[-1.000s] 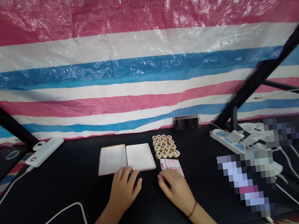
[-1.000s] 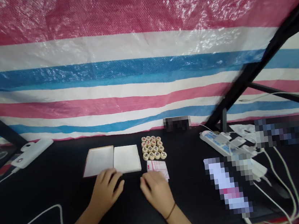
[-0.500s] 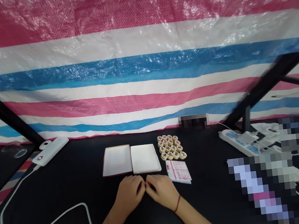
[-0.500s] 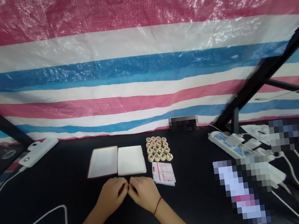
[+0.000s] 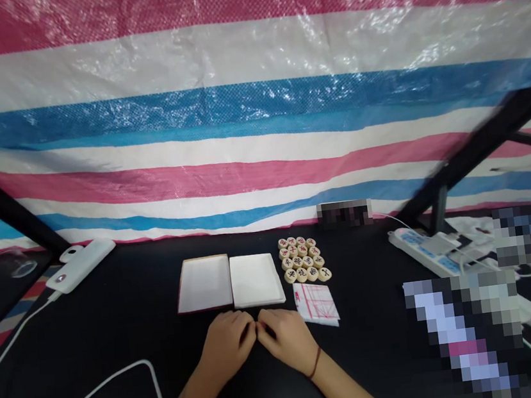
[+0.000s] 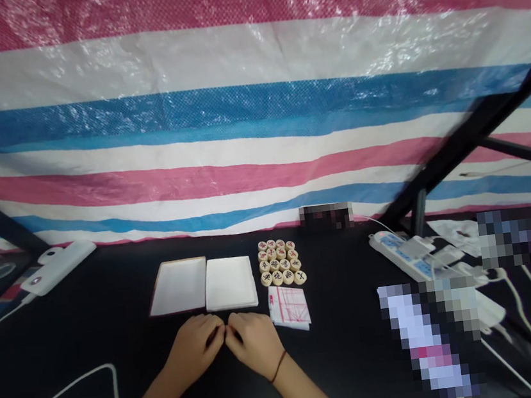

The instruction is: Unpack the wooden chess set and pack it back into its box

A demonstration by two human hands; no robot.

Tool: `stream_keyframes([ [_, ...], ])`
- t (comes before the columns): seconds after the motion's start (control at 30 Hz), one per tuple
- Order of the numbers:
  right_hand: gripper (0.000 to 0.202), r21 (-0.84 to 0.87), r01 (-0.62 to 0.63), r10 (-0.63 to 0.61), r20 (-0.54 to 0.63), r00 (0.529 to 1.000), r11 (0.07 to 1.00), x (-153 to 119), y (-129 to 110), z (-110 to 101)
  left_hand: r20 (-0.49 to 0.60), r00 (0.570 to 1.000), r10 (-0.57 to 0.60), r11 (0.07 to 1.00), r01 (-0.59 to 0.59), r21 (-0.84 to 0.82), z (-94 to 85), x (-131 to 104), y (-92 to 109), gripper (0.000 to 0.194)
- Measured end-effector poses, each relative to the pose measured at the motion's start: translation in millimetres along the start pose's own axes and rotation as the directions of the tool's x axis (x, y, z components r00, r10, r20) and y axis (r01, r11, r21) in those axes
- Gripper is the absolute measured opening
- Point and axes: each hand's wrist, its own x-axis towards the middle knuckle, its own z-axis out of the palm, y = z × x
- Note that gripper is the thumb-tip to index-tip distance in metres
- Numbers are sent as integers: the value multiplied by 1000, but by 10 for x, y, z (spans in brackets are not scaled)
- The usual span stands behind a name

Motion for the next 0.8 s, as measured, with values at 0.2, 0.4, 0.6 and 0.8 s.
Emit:
stream_keyframes([
  [0.2,16,15,-7,7,-2,1000,1000,-12,0,6,9,1000,-10,1000,10,-20,16,-3,-17,22],
  [0.4,17,28,-7,7,-4,1000,1000,-12,10,7,11,1000,-5,1000,5,-20,17,-11,-19,21],
  [0.6,18,48,-10,11,-15,1000,999,-10,1,4,5,1000,-3,1000,3,-16,14,-2,-19,20],
  [0.8,24,133,118,-97,-158,983,984,-114,46,-125,-100,988,116,993,-118,-9,2,-51,-25,20],
])
